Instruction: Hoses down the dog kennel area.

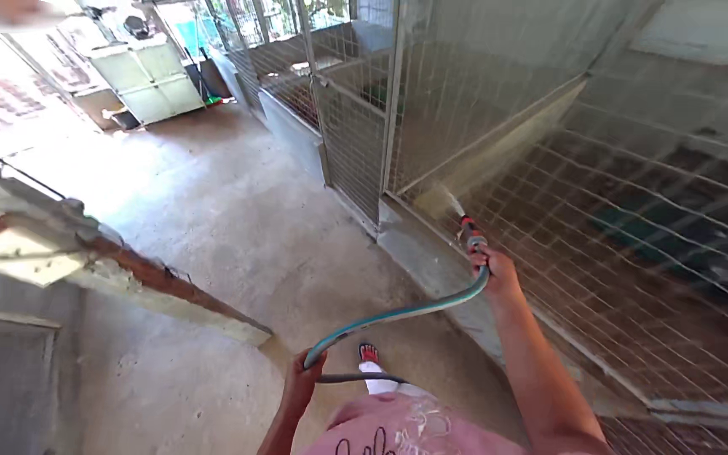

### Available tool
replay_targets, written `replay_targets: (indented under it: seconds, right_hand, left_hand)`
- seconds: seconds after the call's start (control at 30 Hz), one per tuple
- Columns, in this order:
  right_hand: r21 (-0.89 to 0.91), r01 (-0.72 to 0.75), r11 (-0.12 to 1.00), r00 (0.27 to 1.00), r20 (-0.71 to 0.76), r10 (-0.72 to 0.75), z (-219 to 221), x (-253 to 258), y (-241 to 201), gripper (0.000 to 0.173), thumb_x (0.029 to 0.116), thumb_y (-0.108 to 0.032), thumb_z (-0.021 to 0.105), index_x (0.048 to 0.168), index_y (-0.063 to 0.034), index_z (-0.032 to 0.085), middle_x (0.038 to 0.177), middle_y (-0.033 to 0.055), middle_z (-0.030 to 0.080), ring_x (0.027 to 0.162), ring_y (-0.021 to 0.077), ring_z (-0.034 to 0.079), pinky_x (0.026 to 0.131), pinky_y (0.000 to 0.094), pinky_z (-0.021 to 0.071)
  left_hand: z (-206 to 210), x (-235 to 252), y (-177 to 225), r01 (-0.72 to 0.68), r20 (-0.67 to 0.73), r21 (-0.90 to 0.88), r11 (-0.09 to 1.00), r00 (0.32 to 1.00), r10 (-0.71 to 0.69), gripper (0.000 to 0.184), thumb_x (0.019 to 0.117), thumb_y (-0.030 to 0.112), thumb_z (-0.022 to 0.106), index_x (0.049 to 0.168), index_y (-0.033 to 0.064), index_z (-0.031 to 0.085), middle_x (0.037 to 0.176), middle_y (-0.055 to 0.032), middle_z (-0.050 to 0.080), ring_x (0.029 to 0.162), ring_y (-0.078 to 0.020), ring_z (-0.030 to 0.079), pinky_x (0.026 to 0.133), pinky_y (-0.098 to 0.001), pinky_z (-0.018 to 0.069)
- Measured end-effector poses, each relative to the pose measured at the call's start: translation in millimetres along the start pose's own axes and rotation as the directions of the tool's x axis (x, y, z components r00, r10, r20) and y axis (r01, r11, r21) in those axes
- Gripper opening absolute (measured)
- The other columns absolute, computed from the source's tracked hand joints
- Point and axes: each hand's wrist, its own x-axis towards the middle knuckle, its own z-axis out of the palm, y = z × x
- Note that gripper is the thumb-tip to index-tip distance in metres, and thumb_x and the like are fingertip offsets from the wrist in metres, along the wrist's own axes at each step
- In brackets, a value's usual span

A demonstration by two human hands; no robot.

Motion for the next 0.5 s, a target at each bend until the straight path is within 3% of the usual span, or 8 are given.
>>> replay_targets:
  seconds: [0.2,0.37,0.5]
  right_hand:
    - [0.009,-0.132,0.991,0.991,0.007,0.132,183,132,32,0.024,0.1106,-0.010,0.030,0.096,-0.0057,0.049,0.063,-0.0052,0.050,0.039,-0.0035,0.040,0.038,0.0097,0.0371]
    - [0.005,-0.111,0.994,0.993,0.037,0.111,330,236,72,0.020,0.1112,-0.009,0.031,0.103,-0.0038,0.048,0.067,-0.0027,0.052,0.040,-0.0023,0.042,0.039,0.0109,0.0385]
    - [0.038,-0.072,0.997,0.997,0.031,0.070,423,312,113,0.017,0.1112,-0.010,0.033,0.106,-0.0040,0.048,0.069,-0.0014,0.053,0.042,-0.0009,0.042,0.040,0.0120,0.0397]
  left_hand:
    - [-48,199,45,0.029,-0.013,-0.094,0.995,0.999,-0.030,0.027,0.0913,0.012,0.052,0.067,0.0239,0.053,0.052,0.0185,0.047,0.047,0.0053,0.044,0.050,-0.0170,0.0404]
    - [-106,336,47,0.105,-0.069,-0.161,0.981,0.991,-0.117,0.032,0.0948,0.011,0.046,0.067,0.0234,0.052,0.051,0.0168,0.049,0.046,0.0042,0.046,0.050,-0.0169,0.0420]
    - [-153,476,50,0.091,-0.058,-0.212,0.973,0.993,-0.105,0.037,0.0969,0.010,0.040,0.064,0.0253,0.049,0.048,0.0168,0.047,0.044,0.0040,0.044,0.048,-0.0163,0.0404]
